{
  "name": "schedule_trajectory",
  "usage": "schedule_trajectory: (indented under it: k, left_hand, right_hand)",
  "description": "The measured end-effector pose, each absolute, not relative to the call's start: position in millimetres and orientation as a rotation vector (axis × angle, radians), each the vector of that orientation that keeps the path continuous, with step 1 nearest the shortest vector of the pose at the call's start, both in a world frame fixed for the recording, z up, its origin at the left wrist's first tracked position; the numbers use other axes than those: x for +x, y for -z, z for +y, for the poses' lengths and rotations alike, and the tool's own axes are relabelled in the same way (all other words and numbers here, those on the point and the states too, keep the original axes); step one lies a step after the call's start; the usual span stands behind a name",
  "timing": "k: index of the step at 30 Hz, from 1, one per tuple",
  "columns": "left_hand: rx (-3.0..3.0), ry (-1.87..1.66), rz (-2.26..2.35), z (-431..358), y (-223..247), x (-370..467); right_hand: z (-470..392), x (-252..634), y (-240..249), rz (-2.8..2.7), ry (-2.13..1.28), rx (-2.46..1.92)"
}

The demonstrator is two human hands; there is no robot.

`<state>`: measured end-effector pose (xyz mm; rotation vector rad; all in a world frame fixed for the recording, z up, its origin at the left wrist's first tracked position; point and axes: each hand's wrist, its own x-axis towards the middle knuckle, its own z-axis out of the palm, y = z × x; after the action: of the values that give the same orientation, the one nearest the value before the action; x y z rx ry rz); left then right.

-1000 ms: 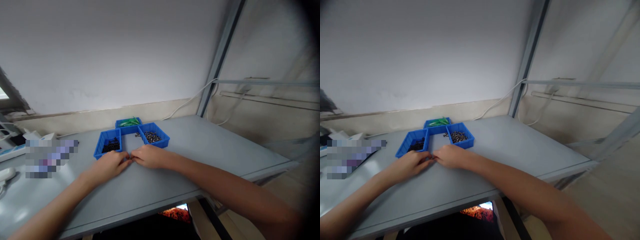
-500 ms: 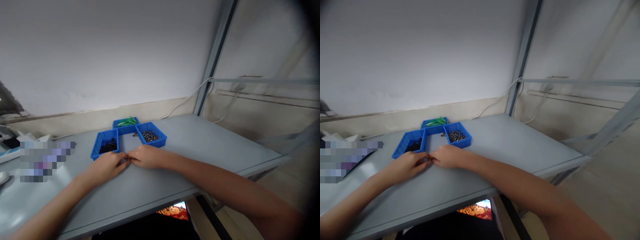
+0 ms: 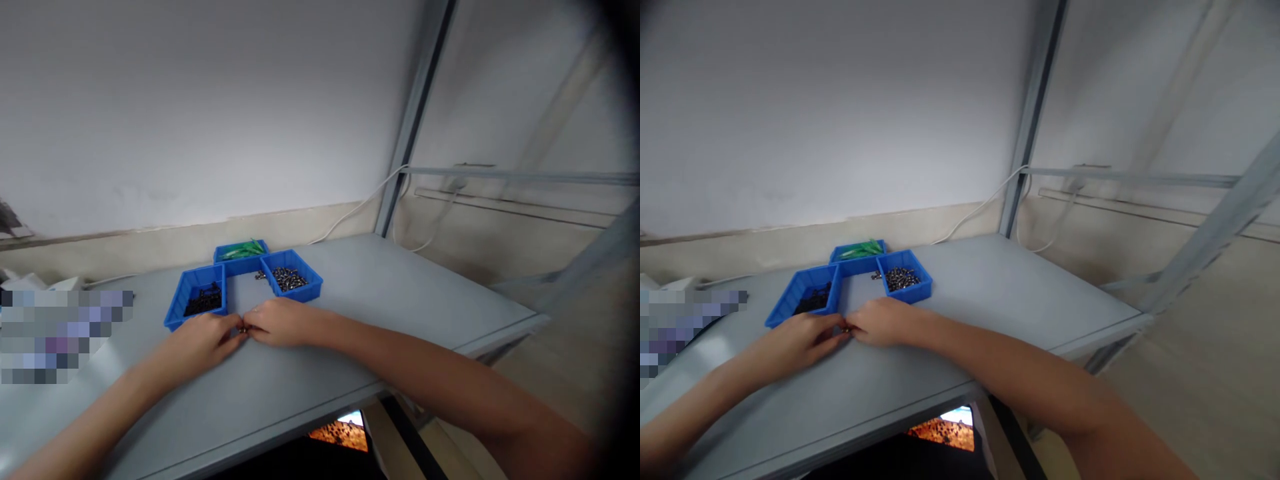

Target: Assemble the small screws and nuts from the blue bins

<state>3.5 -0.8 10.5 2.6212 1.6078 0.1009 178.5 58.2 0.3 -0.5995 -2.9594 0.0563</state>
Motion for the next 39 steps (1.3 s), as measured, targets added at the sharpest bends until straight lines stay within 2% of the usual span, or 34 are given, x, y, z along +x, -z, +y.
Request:
schedule_trajectory:
  k: [39]
  left_hand:
    - [2.585, -0.067, 1.606, 1.5, -8.8, 1.9]
  right_hand:
    - [62.5, 179.6, 5.0, -2.943, -0.107, -0.542]
